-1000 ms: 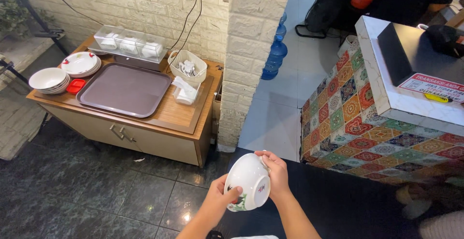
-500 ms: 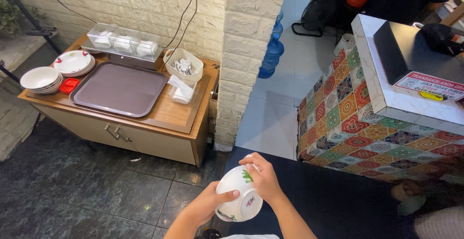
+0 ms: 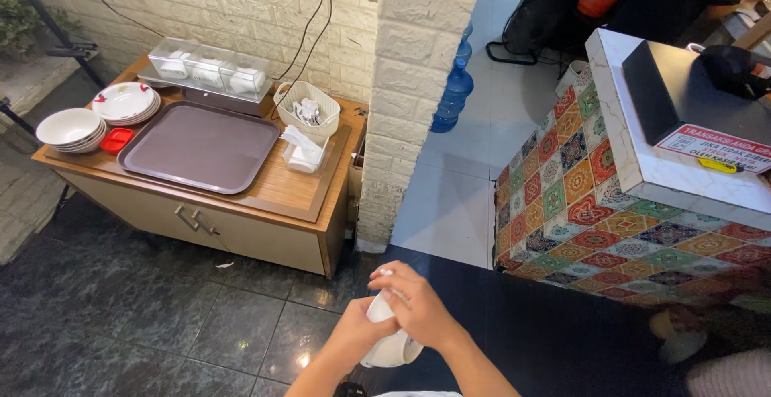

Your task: Wiping clean various bowls and plates using a cloth at a service counter.

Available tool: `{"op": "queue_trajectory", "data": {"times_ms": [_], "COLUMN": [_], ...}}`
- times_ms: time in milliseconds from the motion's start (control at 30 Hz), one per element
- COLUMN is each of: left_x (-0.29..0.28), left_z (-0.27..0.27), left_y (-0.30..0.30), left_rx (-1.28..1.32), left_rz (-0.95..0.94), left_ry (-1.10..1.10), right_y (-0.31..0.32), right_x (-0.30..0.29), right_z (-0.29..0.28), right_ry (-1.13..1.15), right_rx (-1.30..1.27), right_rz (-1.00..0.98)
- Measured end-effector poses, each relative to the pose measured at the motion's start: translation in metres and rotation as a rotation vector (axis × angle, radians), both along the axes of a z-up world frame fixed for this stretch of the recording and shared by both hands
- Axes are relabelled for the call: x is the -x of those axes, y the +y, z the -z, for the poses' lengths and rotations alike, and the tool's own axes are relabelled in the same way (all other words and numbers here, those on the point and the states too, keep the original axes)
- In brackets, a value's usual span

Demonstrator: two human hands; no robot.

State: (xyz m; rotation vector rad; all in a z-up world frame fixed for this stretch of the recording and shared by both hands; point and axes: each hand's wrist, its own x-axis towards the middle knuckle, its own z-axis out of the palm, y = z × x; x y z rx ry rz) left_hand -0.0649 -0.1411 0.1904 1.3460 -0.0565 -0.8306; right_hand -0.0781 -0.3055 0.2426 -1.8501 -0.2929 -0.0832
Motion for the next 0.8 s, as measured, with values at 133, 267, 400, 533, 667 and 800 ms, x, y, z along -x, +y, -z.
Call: {"op": "queue_trajectory", "data": {"times_ms": [133, 267, 400, 533, 667, 800], "left_x": [0.002, 0.004, 0.002, 0.001, 0.004, 0.005], "left_z": [0.004, 0.002, 0.003, 0.004, 0.026, 0.019], "left_y": [-0.008, -0.005, 0.000, 0.008, 0.005, 0.001], "left_rx": [-0.080, -0.066, -0.007, 0.080, 0.158, 0.438], "left_rz": [-0.109, -0.110, -0.159, -0.246, -0.384, -0.615], "left_ry": [-0.148, -0.180, -0.096, -0.058, -0.071, -0.006], "right_y": [0.006, -0.002, -0.020, -0.026, -0.021, -0.008], "right_x": [0.003, -0.005, -0.020, -0.024, -0.025, -0.023], "right_z": [0.001, 0.006, 0.032, 0.059, 0.064, 0.046], "right_ry": [-0.095, -0.081, 0.257, 0.217, 0.239, 0.478], "right_rx": [0.118, 0.089, -0.295, -0.541, -0.697, -0.913], "right_rz": [-0.085, -0.079, 0.088, 0.075, 0.163, 0.320]}}
